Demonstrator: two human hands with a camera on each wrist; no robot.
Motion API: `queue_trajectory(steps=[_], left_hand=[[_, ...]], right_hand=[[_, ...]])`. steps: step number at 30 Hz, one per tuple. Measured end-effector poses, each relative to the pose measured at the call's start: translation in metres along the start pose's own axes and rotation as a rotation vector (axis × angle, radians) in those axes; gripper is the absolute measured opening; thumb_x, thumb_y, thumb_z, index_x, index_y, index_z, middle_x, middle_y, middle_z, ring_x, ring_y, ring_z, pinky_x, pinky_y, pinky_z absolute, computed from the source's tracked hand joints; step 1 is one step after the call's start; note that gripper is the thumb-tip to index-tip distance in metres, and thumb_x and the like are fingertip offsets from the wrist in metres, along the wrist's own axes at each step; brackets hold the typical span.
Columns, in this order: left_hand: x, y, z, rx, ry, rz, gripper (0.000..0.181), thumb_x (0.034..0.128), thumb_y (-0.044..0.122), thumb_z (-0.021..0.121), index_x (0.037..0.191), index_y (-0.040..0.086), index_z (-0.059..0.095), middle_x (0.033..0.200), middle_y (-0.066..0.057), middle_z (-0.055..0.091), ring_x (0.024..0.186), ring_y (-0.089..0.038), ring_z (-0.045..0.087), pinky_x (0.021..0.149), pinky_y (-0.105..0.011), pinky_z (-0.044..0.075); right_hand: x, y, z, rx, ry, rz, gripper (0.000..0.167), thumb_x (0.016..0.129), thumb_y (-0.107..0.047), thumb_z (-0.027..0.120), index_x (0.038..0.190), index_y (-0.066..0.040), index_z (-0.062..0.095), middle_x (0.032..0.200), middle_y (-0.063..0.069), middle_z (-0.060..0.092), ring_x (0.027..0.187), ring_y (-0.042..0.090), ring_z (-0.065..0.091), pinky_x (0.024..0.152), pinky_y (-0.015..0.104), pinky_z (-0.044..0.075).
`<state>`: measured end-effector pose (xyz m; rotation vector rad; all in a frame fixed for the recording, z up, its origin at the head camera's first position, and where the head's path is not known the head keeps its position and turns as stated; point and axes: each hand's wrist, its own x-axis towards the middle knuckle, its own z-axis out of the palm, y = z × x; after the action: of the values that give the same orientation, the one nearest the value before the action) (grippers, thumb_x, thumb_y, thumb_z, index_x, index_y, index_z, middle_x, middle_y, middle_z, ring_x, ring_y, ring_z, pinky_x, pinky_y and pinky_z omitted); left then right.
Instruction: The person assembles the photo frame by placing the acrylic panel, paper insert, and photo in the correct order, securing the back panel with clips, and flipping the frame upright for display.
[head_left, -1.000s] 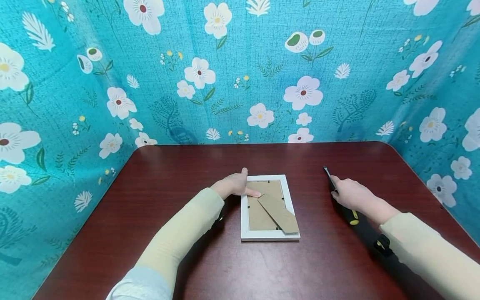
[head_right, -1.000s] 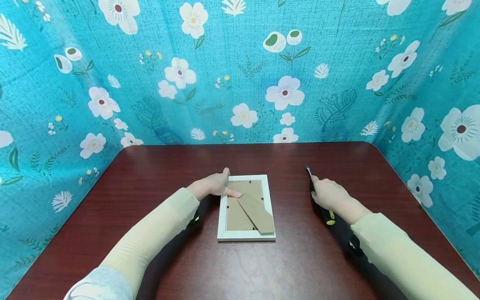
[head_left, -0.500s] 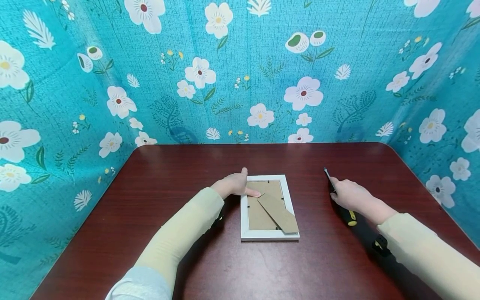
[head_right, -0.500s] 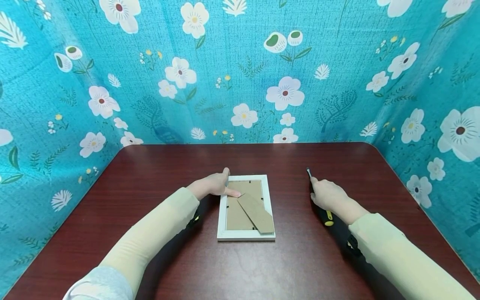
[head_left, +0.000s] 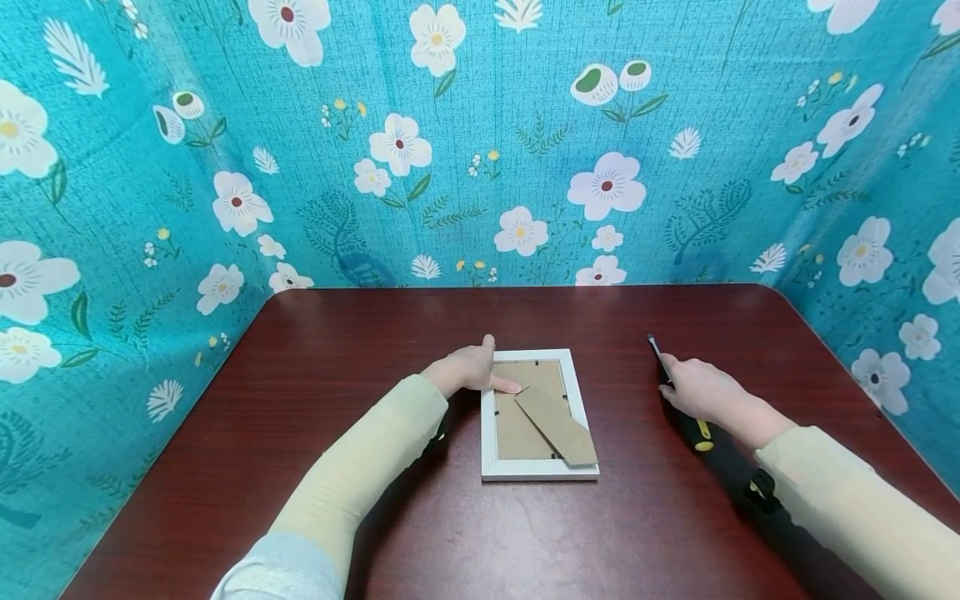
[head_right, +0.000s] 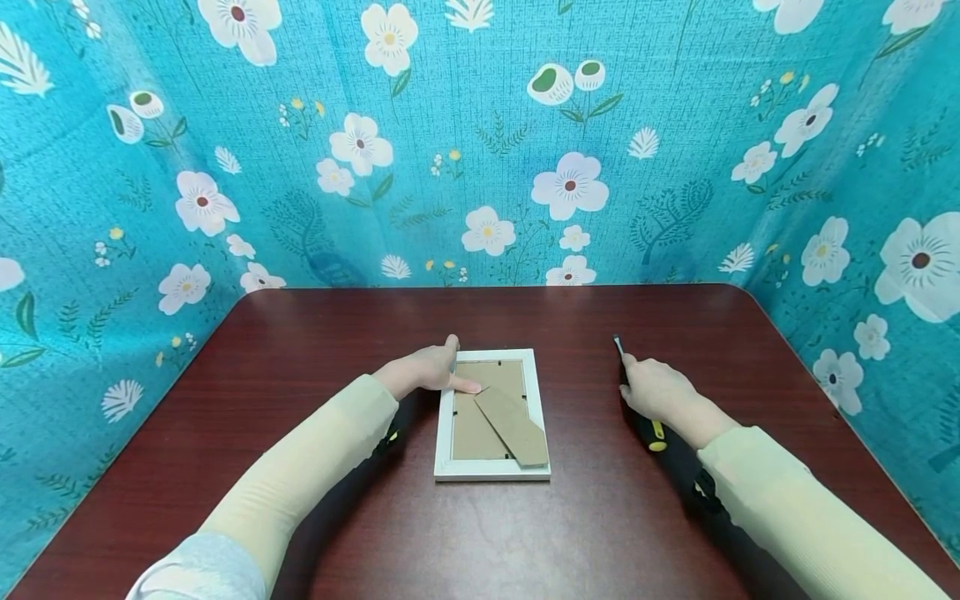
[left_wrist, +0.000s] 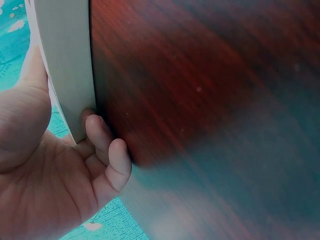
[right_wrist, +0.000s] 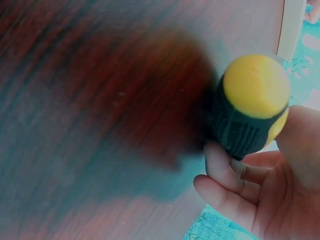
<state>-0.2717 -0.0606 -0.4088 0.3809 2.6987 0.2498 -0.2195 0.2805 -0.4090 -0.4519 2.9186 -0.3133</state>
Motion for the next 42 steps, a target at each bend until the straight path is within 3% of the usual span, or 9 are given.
queue_trajectory(steps=[16, 22, 25, 29, 34, 38, 42], left_hand=[[0.000, -0.001, 0.000, -0.022, -0.013, 0.010, 0.112, 0.0782, 0.066, 0.067, 0.151, -0.001, 0.014, 0.133, -0.021, 0.055, 0.113, -0.023, 0.058, 0.093, -0.033, 0.046], [0.000, 0.000, -0.002, -0.030, -0.018, 0.006, 0.113, 0.0780, 0.065, 0.068, 0.151, -0.001, 0.013, 0.136, -0.021, 0.052, 0.116, -0.024, 0.057, 0.095, -0.033, 0.045], [0.000, -0.001, -0.001, -0.036, -0.012, 0.003, 0.112, 0.0777, 0.066, 0.068, 0.151, -0.001, 0.015, 0.135, -0.022, 0.053, 0.116, -0.025, 0.057, 0.095, -0.034, 0.045], [0.001, -0.004, 0.001, -0.057, -0.008, 0.006, 0.114, 0.0776, 0.067, 0.067, 0.152, 0.000, 0.013, 0.138, -0.021, 0.050, 0.120, -0.025, 0.055, 0.096, -0.034, 0.044], [0.002, -0.010, 0.004, -0.134, -0.017, 0.028, 0.115, 0.0781, 0.065, 0.068, 0.153, 0.000, 0.010, 0.145, -0.019, 0.044, 0.125, -0.025, 0.050, 0.099, -0.036, 0.043], [0.003, -0.016, 0.005, -0.196, 0.000, 0.068, 0.104, 0.0795, 0.061, 0.070, 0.147, 0.000, 0.021, 0.136, -0.017, 0.051, 0.115, -0.023, 0.054, 0.094, -0.035, 0.045], [0.000, -0.021, 0.003, -0.263, 0.006, 0.089, 0.092, 0.0817, 0.058, 0.070, 0.139, 0.001, 0.025, 0.123, -0.017, 0.056, 0.103, -0.021, 0.055, 0.089, -0.034, 0.045]], right_hand=[[0.000, 0.003, -0.010, -0.002, -0.037, 0.048, 0.057, 0.094, -0.016, 0.061, 0.130, 0.020, 0.035, 0.069, 0.008, 0.052, 0.059, 0.020, 0.051, 0.052, 0.033, 0.043], [0.001, 0.002, -0.015, -0.065, 0.014, 0.035, 0.055, 0.094, -0.018, 0.062, 0.128, 0.017, 0.037, 0.066, 0.006, 0.052, 0.054, 0.018, 0.051, 0.048, 0.034, 0.044], [0.002, 0.000, -0.016, -0.122, 0.083, 0.008, 0.052, 0.091, -0.018, 0.065, 0.125, 0.014, 0.042, 0.067, 0.007, 0.054, 0.054, 0.018, 0.052, 0.047, 0.035, 0.046], [0.005, -0.005, -0.017, -0.197, 0.171, -0.033, 0.052, 0.089, -0.019, 0.068, 0.125, 0.012, 0.048, 0.085, 0.021, 0.062, 0.070, 0.029, 0.062, 0.055, 0.041, 0.052], [0.009, -0.017, -0.017, -0.202, 0.194, -0.046, 0.054, 0.091, -0.020, 0.066, 0.131, 0.012, 0.048, 0.110, 0.032, 0.059, 0.094, 0.040, 0.063, 0.069, 0.048, 0.054], [0.014, -0.027, -0.017, -0.163, 0.196, -0.039, 0.054, 0.093, -0.021, 0.064, 0.134, 0.010, 0.047, 0.120, 0.033, 0.055, 0.104, 0.044, 0.059, 0.080, 0.054, 0.051], [0.020, -0.038, -0.013, -0.138, 0.194, -0.048, 0.053, 0.094, -0.022, 0.063, 0.135, 0.009, 0.048, 0.123, 0.032, 0.055, 0.107, 0.043, 0.058, 0.082, 0.055, 0.050]])
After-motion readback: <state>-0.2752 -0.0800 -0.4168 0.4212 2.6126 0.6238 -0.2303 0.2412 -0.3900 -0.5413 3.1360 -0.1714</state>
